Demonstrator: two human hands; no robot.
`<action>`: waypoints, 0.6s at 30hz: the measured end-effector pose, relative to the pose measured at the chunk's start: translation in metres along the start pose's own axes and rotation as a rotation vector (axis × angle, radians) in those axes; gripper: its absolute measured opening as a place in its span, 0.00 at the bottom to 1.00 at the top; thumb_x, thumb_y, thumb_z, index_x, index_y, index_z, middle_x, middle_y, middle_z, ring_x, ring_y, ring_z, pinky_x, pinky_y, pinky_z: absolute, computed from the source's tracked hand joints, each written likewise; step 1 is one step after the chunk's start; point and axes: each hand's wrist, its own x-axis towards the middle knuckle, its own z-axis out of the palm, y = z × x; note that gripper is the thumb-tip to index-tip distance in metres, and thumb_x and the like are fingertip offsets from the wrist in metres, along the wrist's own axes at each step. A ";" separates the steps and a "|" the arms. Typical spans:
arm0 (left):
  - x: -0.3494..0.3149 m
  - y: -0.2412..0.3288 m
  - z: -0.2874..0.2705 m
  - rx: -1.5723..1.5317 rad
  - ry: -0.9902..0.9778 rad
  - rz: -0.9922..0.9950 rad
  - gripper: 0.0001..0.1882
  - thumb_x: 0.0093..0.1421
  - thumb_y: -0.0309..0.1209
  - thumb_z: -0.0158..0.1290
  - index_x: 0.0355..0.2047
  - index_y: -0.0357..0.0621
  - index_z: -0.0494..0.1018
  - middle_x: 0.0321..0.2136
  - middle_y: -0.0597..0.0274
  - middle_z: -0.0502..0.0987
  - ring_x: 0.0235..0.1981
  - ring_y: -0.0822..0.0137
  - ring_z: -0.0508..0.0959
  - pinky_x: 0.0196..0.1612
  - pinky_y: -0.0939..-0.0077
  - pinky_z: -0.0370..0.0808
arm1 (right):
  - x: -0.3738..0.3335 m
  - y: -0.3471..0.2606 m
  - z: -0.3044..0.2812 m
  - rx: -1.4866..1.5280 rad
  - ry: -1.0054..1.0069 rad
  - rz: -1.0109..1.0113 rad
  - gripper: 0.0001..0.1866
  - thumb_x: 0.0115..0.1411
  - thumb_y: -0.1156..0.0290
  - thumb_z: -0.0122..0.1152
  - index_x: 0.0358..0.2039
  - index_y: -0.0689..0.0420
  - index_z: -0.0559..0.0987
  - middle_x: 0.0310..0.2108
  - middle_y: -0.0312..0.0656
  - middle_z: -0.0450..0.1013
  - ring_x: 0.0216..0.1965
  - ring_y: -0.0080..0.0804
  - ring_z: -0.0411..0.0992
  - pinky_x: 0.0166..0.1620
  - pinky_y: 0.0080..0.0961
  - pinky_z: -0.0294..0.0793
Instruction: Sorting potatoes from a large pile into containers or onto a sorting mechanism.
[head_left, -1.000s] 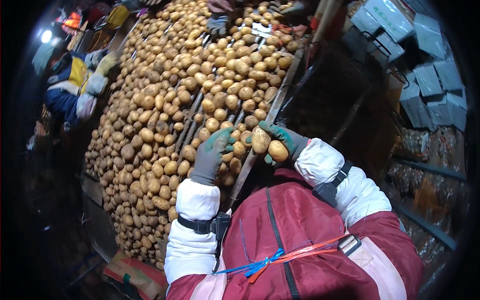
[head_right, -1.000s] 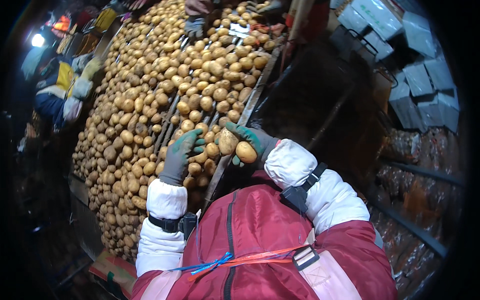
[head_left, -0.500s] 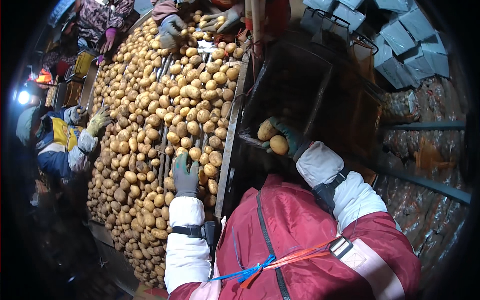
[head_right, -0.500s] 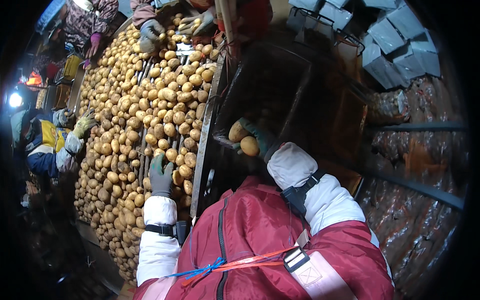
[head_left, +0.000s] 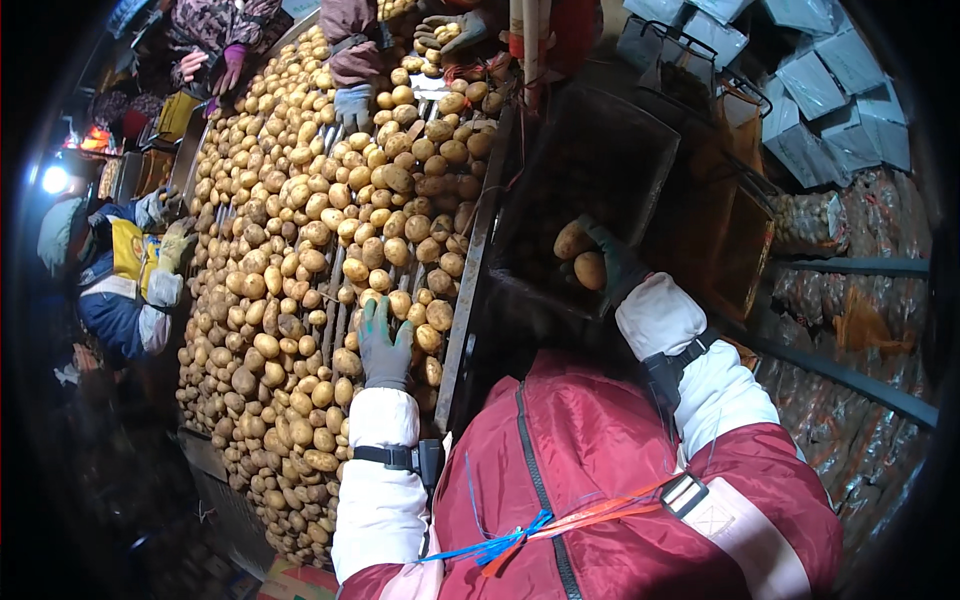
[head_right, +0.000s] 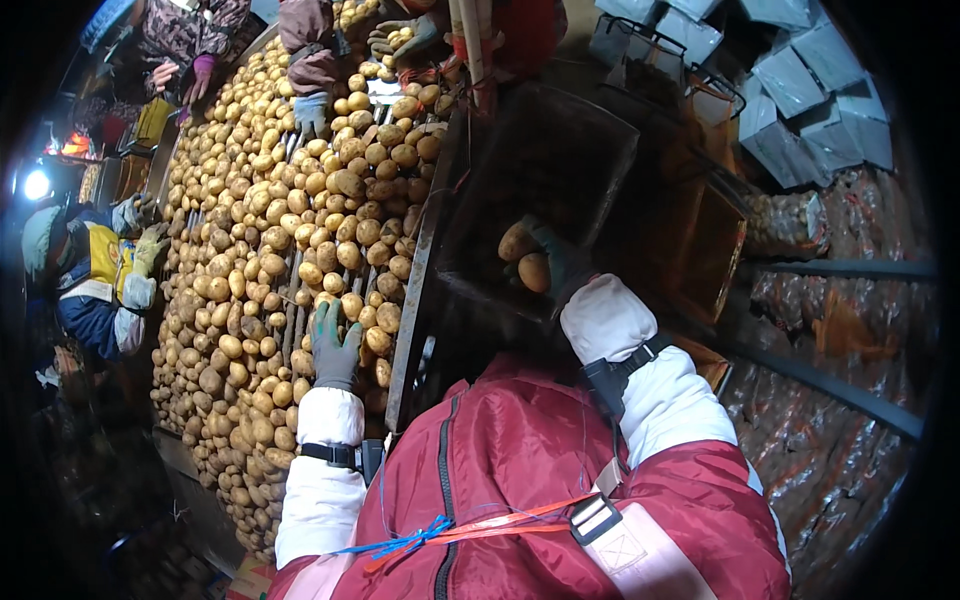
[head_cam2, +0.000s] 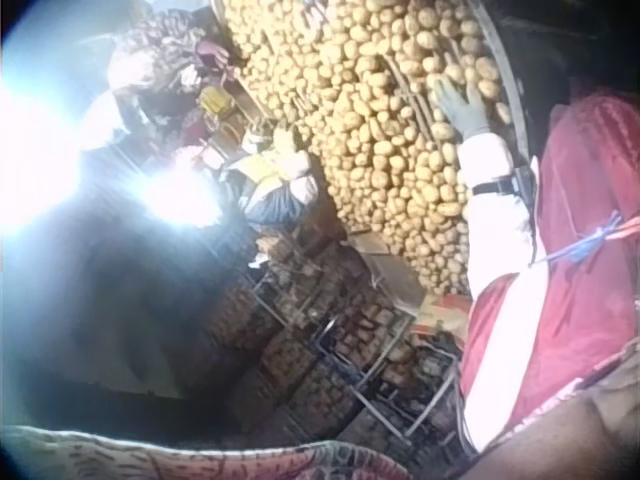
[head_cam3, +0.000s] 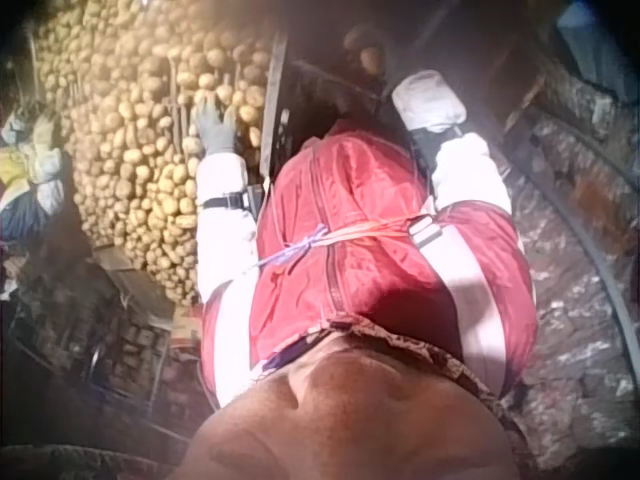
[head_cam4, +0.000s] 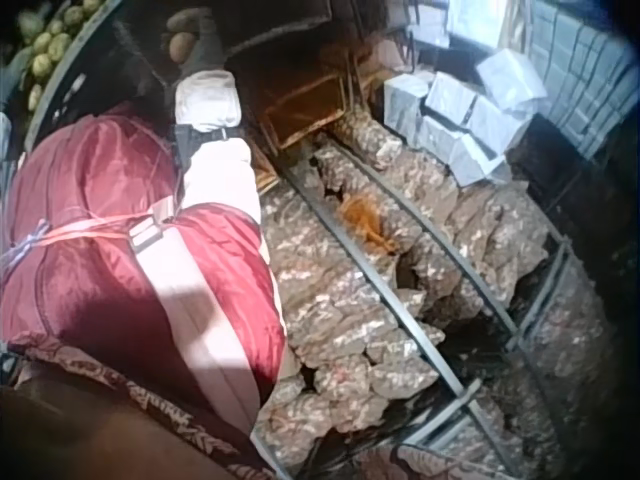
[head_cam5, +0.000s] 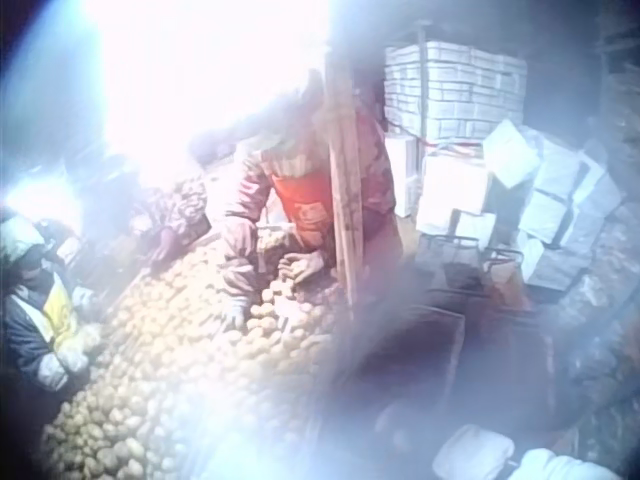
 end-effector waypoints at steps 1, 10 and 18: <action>0.000 0.002 -0.001 -0.006 -0.003 -0.005 0.35 0.56 0.37 0.61 0.64 0.51 0.65 0.65 0.46 0.62 0.66 0.44 0.60 0.69 0.54 0.55 | 0.005 0.000 -0.003 0.034 -0.038 0.041 0.26 0.64 0.45 0.58 0.39 0.60 0.79 0.34 0.48 0.77 0.29 0.43 0.78 0.32 0.37 0.80; -0.004 0.003 -0.002 0.018 0.018 -0.016 0.36 0.56 0.37 0.61 0.65 0.51 0.64 0.66 0.45 0.61 0.67 0.42 0.59 0.68 0.52 0.58 | 0.025 0.002 -0.002 -0.075 -0.105 0.159 0.31 0.63 0.39 0.54 0.42 0.58 0.78 0.34 0.49 0.77 0.28 0.47 0.78 0.31 0.44 0.79; -0.007 0.009 -0.002 -0.006 0.023 -0.020 0.36 0.56 0.35 0.61 0.65 0.50 0.64 0.66 0.45 0.60 0.67 0.41 0.59 0.68 0.51 0.58 | 0.043 -0.016 -0.036 -0.370 -0.146 -0.100 0.31 0.64 0.40 0.54 0.46 0.59 0.78 0.34 0.49 0.77 0.26 0.43 0.76 0.31 0.42 0.79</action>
